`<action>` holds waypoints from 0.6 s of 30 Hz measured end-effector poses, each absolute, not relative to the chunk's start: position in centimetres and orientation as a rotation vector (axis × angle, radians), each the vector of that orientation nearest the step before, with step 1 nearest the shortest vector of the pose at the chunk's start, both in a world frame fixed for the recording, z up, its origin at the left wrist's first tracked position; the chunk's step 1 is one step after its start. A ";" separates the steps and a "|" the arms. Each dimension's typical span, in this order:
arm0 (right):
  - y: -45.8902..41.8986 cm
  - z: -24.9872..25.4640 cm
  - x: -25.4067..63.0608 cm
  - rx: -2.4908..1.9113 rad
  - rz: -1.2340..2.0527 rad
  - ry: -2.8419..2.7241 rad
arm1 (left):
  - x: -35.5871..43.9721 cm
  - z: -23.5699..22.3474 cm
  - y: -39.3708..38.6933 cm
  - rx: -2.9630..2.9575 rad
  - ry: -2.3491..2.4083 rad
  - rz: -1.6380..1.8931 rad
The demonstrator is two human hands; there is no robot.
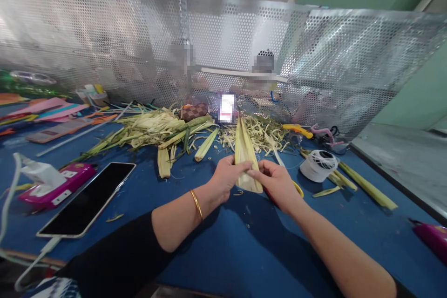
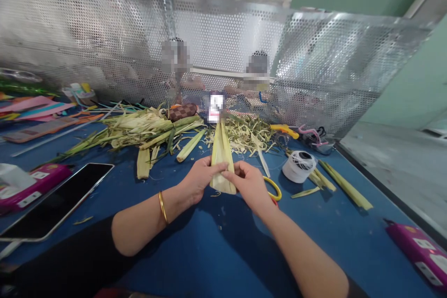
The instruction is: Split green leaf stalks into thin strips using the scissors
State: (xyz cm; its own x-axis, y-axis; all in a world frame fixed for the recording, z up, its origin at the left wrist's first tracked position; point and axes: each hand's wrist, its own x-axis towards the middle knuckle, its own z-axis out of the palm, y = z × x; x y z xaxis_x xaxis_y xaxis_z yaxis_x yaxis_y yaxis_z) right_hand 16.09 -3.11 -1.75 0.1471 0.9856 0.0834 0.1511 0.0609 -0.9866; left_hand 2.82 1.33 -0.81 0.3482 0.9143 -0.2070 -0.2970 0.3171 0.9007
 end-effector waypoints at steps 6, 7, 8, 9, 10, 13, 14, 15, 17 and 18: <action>-3.1 -1.4 15.9 -1.229 1.189 -1.054 | 2.8 -0.4 1.5 0.776 0.813 0.918; -3.1 -1.4 15.9 -1.209 1.210 -1.023 | 2.8 -0.4 1.7 0.755 0.800 0.905; -3.1 -1.3 15.9 -1.184 1.230 -1.000 | 2.8 -0.5 1.8 0.734 0.783 0.885; -3.1 -1.2 15.9 -1.164 1.244 -0.988 | 2.8 -0.6 2.0 0.714 0.764 0.858; -3.1 -1.2 15.8 -1.157 1.245 -0.990 | 2.8 -0.8 2.1 0.701 0.745 0.831; -3.3 -1.0 16.0 -1.246 1.093 -1.094 | 2.9 -1.1 2.5 0.755 0.733 0.828; -3.3 -0.9 16.0 -1.305 0.987 -1.162 | 2.9 -1.1 2.4 0.785 0.758 0.865; -3.4 -0.9 16.1 -1.365 0.867 -1.237 | 2.9 -1.0 2.4 0.802 0.781 0.899; -3.5 -0.9 16.3 -1.450 0.658 -1.382 | 2.7 -0.7 2.0 0.784 0.789 0.895; -3.5 -1.0 16.3 -1.467 0.597 -1.438 | 2.6 -0.5 1.8 0.768 0.760 0.849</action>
State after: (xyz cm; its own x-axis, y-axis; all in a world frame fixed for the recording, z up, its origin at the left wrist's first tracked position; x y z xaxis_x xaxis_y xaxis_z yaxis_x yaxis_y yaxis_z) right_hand 16.32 -3.49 -0.96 0.1853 0.9444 0.2718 0.4735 0.1565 -0.8668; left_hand 2.64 1.82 -0.50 0.4470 0.8544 -0.2648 -0.3574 0.4420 0.8228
